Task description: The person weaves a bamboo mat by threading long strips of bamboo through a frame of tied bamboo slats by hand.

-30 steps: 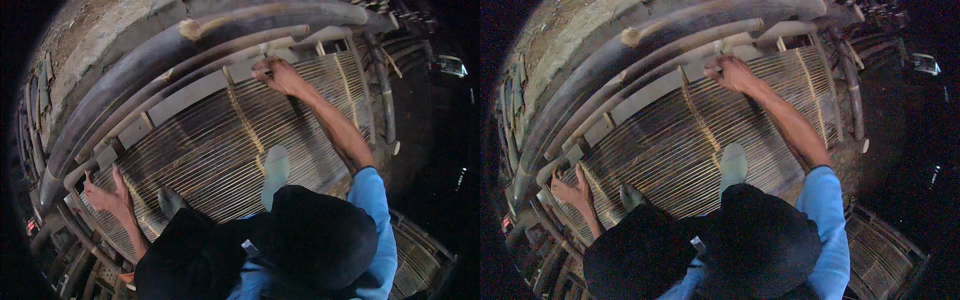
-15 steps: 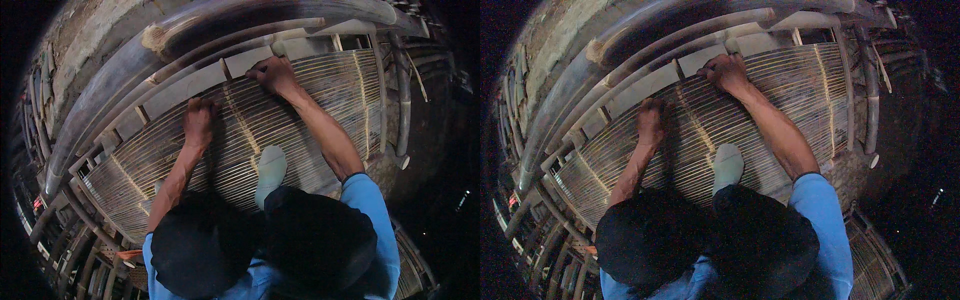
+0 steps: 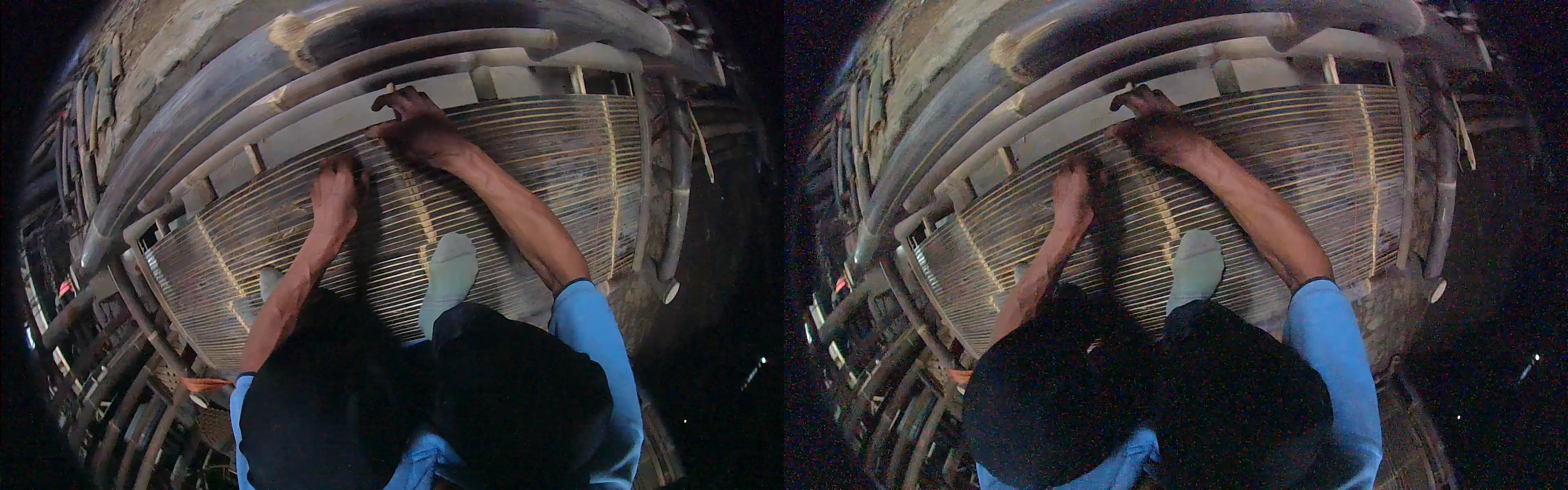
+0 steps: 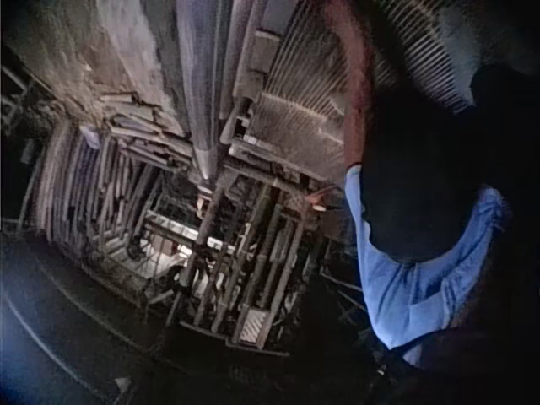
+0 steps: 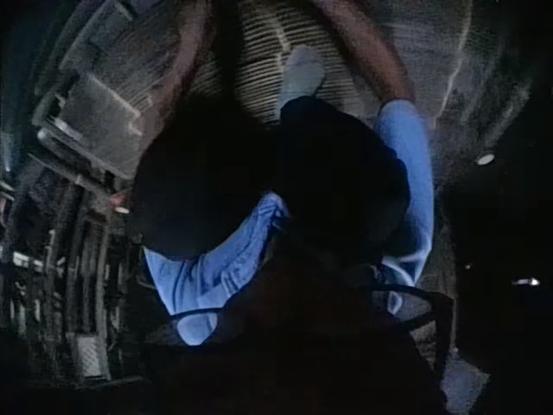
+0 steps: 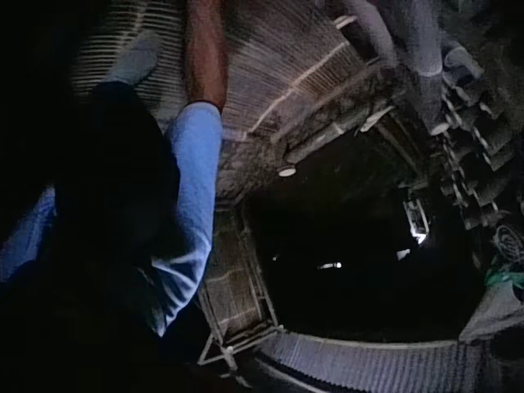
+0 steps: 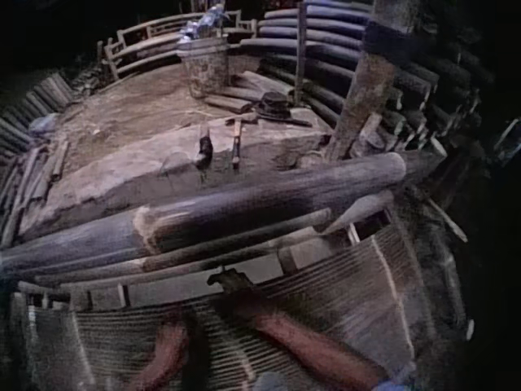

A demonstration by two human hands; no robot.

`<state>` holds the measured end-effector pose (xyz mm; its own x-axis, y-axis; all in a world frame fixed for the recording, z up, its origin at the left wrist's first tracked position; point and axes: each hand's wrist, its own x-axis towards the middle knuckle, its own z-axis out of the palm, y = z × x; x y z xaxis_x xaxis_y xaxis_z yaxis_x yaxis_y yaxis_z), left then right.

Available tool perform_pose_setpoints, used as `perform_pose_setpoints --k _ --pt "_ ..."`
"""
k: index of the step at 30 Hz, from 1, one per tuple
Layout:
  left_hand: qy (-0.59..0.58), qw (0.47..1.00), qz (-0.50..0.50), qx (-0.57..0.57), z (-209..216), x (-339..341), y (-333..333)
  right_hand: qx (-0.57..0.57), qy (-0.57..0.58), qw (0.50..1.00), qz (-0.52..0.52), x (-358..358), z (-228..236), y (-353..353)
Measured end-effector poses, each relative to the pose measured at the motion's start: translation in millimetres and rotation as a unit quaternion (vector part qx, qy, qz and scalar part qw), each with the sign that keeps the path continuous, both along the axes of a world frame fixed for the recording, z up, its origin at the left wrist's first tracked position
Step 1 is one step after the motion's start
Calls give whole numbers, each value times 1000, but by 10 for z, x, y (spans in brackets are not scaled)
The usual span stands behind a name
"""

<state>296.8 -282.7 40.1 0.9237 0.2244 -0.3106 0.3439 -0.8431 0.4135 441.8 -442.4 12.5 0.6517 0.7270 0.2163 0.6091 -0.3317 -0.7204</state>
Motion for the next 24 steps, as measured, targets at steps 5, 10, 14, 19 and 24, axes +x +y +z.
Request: perform_pose_setpoints --k 5,10,14,19,24 --pt "-111 992 -59 1 -65 -317 37 -59 -163 980 100 50 -206 120" --pt "-80 983 -88 138 -240 -316 13 -128 -146 979 60 -161 -116 208" --pt "-40 981 105 -157 109 -142 -23 16 -136 987 84 -267 69 73" --pt "11 956 66 -286 881 -222 189 6 32 993 114 -600 497 44" --pt "-23 933 -62 -353 1431 -274 387 103 24 991 78 -618 593 -153"
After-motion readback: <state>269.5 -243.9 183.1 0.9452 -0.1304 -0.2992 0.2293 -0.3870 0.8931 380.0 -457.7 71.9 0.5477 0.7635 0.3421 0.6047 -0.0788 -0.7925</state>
